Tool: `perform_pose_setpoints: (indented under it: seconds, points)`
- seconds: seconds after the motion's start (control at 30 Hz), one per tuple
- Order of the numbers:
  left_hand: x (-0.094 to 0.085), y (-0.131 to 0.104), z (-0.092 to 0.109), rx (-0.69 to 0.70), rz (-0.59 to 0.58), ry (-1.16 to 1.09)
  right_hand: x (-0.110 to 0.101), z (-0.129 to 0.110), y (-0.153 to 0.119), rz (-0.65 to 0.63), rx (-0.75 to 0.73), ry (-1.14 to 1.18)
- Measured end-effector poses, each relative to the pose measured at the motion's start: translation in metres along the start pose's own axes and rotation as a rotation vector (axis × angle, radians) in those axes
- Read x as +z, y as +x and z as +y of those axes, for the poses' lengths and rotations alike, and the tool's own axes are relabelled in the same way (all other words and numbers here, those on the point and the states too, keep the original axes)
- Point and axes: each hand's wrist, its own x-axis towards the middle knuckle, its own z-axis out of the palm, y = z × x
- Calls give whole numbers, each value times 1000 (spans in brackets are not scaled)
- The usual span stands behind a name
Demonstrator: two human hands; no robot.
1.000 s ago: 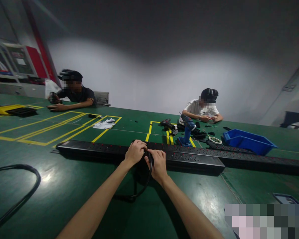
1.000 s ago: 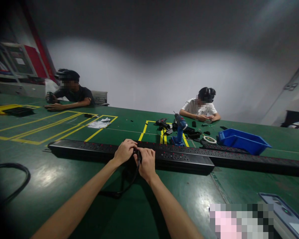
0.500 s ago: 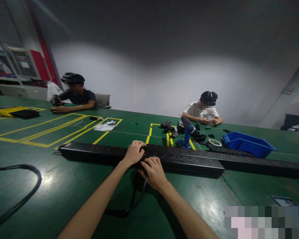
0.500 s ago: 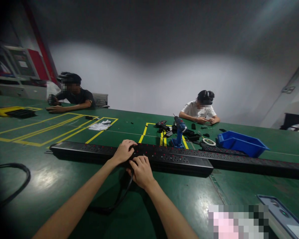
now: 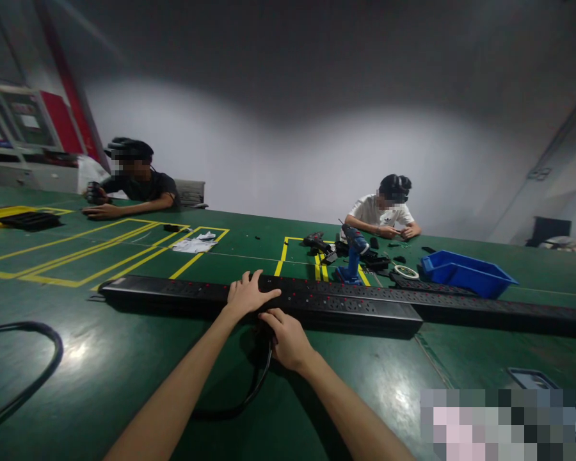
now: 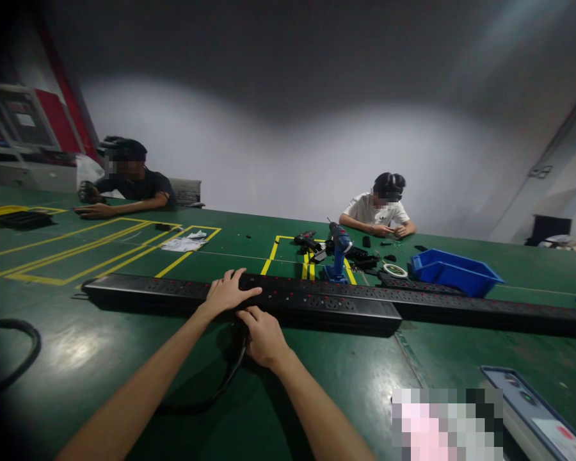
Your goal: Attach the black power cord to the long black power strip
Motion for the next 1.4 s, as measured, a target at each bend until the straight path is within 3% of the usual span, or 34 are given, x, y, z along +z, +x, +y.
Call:
perform_pose_setpoints:
  seconds: [0.1,0.23,0.33,0.47,0.53,0.63,0.8,1.0,1.2,1.4]
  points:
    - [0,0,1,-13,-5,11,-4,7,0,99,17,-94]
    - [0,-1,1,1,7,35,-23,34,-7,383,164,-237]
    - [1,-1,0,18,13,50,-44,67,-20,639,406,-332]
    - [1,-1,0,17,-4,58,-70,119,-46,1052,850,-398]
    - [1,-1,0,5,-9,65,-78,142,-61,1300,1087,-392]
    - [1,0,1,-9,-15,76,-86,169,-80,1523,1300,-330]
    - [-2,0,1,-17,-45,80,-87,186,-91,1535,1221,-290]
    - [-4,2,0,-20,-74,45,-90,183,-89,1559,1385,-210]
    - [-4,5,-3,-24,-82,32,-95,180,-89,1554,1429,-188]
    - [-15,9,-20,-27,-132,27,-91,175,-84,1519,1425,-189]
